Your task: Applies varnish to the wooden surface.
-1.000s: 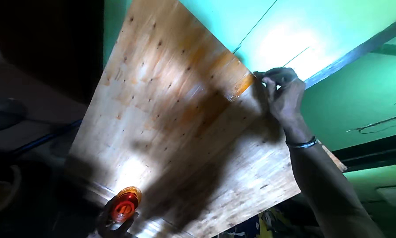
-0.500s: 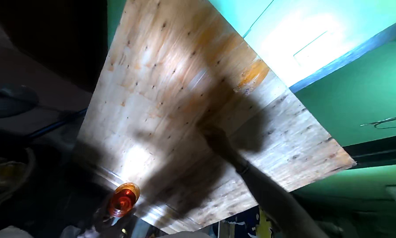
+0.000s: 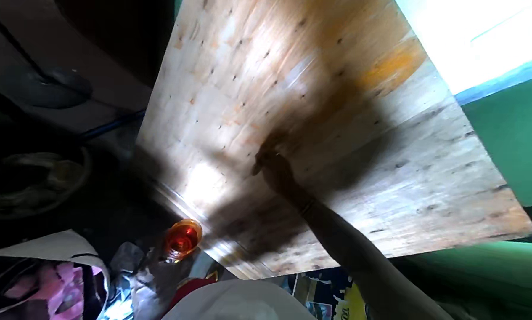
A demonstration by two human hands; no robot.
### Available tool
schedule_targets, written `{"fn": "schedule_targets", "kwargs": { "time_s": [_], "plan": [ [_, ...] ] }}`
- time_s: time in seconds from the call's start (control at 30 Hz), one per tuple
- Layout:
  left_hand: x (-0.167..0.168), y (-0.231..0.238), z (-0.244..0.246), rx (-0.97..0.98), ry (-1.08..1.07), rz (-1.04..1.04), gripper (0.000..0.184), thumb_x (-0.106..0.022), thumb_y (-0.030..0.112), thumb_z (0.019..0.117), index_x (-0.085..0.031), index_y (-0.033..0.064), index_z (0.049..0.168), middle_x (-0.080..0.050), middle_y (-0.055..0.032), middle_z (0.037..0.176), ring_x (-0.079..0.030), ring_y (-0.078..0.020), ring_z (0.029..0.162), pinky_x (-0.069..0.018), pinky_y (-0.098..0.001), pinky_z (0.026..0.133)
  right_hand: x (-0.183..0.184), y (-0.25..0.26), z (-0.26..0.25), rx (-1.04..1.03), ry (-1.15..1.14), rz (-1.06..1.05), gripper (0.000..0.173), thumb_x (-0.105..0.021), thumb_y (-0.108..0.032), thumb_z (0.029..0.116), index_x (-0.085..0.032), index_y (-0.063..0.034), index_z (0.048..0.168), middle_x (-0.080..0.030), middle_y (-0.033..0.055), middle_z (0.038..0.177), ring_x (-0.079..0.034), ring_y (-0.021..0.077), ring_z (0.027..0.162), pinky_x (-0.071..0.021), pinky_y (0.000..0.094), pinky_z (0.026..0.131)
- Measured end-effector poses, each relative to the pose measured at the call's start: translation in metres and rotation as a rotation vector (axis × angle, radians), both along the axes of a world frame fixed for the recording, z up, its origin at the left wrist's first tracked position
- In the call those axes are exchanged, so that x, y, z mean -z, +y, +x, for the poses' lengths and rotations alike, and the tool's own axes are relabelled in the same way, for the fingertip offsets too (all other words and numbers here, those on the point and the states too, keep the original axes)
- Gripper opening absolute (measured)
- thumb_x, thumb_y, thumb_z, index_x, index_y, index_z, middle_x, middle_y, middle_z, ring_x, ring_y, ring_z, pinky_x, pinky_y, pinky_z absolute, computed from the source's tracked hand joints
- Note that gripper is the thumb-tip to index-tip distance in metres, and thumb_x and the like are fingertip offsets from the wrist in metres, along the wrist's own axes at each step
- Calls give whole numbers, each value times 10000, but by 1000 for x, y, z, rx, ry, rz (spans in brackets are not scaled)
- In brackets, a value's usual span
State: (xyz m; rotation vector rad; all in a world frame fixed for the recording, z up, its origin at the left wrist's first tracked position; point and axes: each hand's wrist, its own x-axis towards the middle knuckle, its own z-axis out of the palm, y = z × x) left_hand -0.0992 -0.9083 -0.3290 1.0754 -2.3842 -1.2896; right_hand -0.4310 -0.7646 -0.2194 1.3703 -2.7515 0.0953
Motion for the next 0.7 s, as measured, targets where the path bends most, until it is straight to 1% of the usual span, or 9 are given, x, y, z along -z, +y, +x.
{"fn": "schedule_targets", "kwargs": {
  "time_s": [0.07, 0.13, 0.2, 0.33, 0.43, 0.5, 0.6, 0.63, 0.7],
  "plan": [
    [17, 3, 12, -37, 8, -68, 844, -798, 580, 786, -610, -11, 1358, -723, -219, 1165, -715, -365, 1049, -537, -561, 963, 33, -10, 1, -54, -61, 31, 253, -647, -49, 942, -707, -95, 1183, -682, 163, 1110, -681, 345, 1006, -594, 481, 817],
    [24, 4, 22, -53, -1, -98, 886, -784, 640, 778, -602, 25, 1388, -723, -197, 1181, -715, -330, 1047, -541, -550, 957, 21, -8, -5, -58, -90, -20, 257, -604, -85, 989, -699, -64, 1227, -699, 172, 1168, -690, 345, 1053, -581, 494, 875],
    [38, 12, 28, -132, 79, -220, 900, -760, 732, 729, -641, 100, 1359, -742, -134, 1144, -728, -268, 999, -570, -503, 903, -26, 1, -22, -66, -30, -141, 259, -592, -116, 1018, -683, -33, 1245, -692, 175, 1222, -680, 326, 1118, -556, 503, 957],
    [0, 18, 35, -60, 74, -79, 868, -837, 548, 771, -589, -7, 1391, -702, -228, 1226, -700, -350, 1109, -524, -543, 1012, -167, 17, -93, 58, 250, -329, 364, -504, -267, 1068, -652, -21, 1292, -674, 160, 1270, -634, 244, 1207, -495, 428, 1071],
    [-6, 39, 38, -104, 115, -80, 855, -845, 477, 736, -588, -17, 1385, -692, -270, 1201, -700, -421, 1029, -532, -617, 911, -270, 29, -115, 222, 464, -327, 400, -454, -340, 1065, -664, -54, 1250, -669, 156, 1234, -643, 273, 1164, -507, 437, 1022],
    [-11, 59, 34, -162, 183, -116, 823, -847, 455, 721, -623, -61, 1323, -711, -278, 1142, -724, -403, 950, -567, -568, 867, -291, 35, -110, 262, 537, -332, 390, -444, -329, 1056, -676, -62, 1222, -648, 179, 1217, -628, 310, 1154, -495, 449, 1006],
    [6, 86, 41, -187, 166, -120, 868, -830, 567, 738, -633, -53, 1313, -716, -262, 1127, -724, -369, 965, -572, -533, 890, -230, 47, -66, 240, 469, -183, 421, -385, -237, 1093, -556, -5, 1399, -552, 262, 1420, -526, 402, 1341, -422, 538, 1109],
    [18, 95, 44, -196, 149, -132, 889, -823, 625, 726, -637, -18, 1312, -725, -222, 1113, -728, -328, 952, -585, -508, 876, -190, 55, -45, 182, 379, -160, 385, -433, -178, 1086, -535, -24, 1424, -544, 244, 1430, -533, 388, 1334, -442, 533, 1100],
    [8, 111, 45, -195, 128, -66, 858, -870, 522, 689, -646, -28, 1308, -730, -230, 1115, -728, -336, 956, -577, -512, 872, -96, 69, -3, 26, 249, -130, 326, -557, -54, 1024, -610, 5, 1340, -592, 269, 1332, -606, 422, 1210, -504, 544, 1018]
  ]
}}
